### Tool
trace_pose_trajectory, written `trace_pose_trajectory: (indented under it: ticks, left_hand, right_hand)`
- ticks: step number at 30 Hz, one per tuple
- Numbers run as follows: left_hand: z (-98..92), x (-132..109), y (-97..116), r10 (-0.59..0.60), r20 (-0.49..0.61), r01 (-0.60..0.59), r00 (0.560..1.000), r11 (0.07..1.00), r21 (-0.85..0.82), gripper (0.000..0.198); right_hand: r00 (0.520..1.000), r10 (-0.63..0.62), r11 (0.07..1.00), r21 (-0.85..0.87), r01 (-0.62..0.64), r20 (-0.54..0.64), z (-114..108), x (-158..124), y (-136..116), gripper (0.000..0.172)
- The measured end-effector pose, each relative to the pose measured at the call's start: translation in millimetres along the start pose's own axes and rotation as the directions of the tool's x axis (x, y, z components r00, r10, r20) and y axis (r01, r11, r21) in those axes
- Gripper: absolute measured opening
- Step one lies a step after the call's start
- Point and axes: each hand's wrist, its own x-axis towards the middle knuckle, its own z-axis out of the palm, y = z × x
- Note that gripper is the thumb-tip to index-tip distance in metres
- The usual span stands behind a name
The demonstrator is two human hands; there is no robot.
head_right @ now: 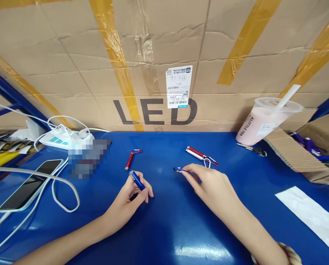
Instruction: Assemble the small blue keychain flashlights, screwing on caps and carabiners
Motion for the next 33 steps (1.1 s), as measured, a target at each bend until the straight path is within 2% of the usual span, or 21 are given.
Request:
trace_pose_trajectory:
  ticks: [2,5,9,12,16,20,26,28,33]
  left_hand:
    - [0.1,-1.8,1.2,0.021,0.017,-0.022,1.0,0.999,0.032,0.013]
    - [0.8,-4.2,2.2,0.05,0.045,-0.054,0.998,0.992,0.115,0.014]
    - [2.9,-5.7,1.1,0.055,0.081,-0.068,0.995,0.983,0.168,0.017]
    - [4.5,-5.8,-0.2,0.064,0.082,-0.076,0.995,0.986,0.152,0.023]
    - [4.6,-5.9,-1.6,0.112,0.055,-0.118,0.992,0.986,0.118,0.025]
    - [3.3,-7.0,-1.5,0.121,0.055,-0.127,0.991,0.982,0.143,0.023]
    - [3.6,-8.6,-0.6,0.116,0.076,-0.128,0.99,0.974,0.185,0.02]
    - [4.2,-8.7,-0.8,0.124,0.074,-0.137,0.99,0.969,0.205,0.02]
    - [4.5,-8.1,-2.7,0.13,0.093,-0.149,0.987,0.96,0.238,0.019]
  right_hand:
    - [0.998,-0.03,0.978,0.206,0.042,-0.064,6.5,-2.1,-12.3,0.026]
    - [0.996,-0.056,0.856,0.516,0.01,0.075,15.9,-6.1,-34.1,0.031]
    - [0.971,-0.094,0.732,0.676,-0.082,0.219,24.4,-9.5,-49.8,0.035]
    - [0.96,-0.119,0.689,0.718,-0.104,0.253,26.6,-10.4,-50.3,0.036]
    - [0.976,-0.124,0.724,0.689,-0.035,0.18,27.2,-11.7,-48.0,0.033]
    - [0.976,-0.186,0.761,0.645,0.069,0.115,30.5,-13.7,-46.3,0.031]
    - [0.938,-0.303,0.795,0.587,0.152,0.167,36.1,-16.6,-43.7,0.037]
    - [0.928,-0.346,0.826,0.514,0.23,0.141,35.6,-17.7,-44.6,0.039]
    - [0.913,-0.4,0.905,0.195,0.379,0.082,32.0,-20.2,-50.7,0.042]
